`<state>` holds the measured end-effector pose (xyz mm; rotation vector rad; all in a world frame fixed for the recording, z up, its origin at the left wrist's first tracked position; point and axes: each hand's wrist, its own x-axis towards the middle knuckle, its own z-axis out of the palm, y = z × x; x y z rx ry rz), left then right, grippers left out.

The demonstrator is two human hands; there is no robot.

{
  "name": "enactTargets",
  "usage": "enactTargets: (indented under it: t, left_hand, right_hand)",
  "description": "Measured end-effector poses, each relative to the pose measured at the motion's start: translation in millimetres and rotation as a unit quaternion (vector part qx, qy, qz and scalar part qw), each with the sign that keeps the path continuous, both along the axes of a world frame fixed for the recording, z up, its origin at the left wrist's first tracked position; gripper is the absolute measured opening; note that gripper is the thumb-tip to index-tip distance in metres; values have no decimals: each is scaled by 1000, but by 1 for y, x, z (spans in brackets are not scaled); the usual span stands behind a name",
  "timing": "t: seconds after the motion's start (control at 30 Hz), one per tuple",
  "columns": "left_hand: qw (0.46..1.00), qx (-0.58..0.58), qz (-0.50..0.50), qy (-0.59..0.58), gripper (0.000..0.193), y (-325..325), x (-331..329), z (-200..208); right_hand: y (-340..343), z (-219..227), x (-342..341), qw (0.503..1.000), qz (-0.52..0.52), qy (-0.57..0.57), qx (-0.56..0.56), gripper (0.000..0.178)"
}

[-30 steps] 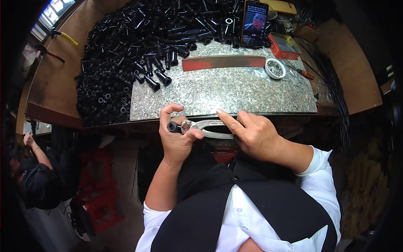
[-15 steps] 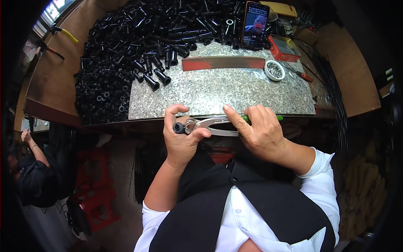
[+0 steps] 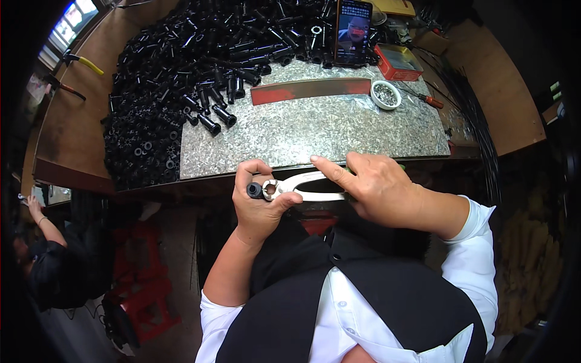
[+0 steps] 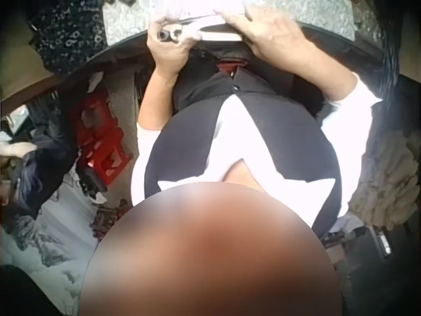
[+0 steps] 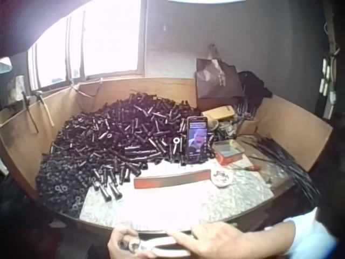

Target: Assembling umbrella ribs into the handle assembly using pliers.

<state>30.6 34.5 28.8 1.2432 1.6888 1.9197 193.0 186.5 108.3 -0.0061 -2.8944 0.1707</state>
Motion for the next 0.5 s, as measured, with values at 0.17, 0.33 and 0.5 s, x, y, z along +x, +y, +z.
enactTargets:
  t: [0.17,0.33,0.5]
  left_hand:
    - [998,9,15,-53,66,-2,-5,-1]
    - [996,22,-2,-83,78,-1,-5,1]
    - [994,20,-18,-110,82,-4,-5,-1]
  right_hand:
    - [-6,-8,-4,996,-7,39,79,61]
    - [-3,-10,-6,995,-16,77,64,61]
    - [-2,-2,8,996,0,68,57,60]
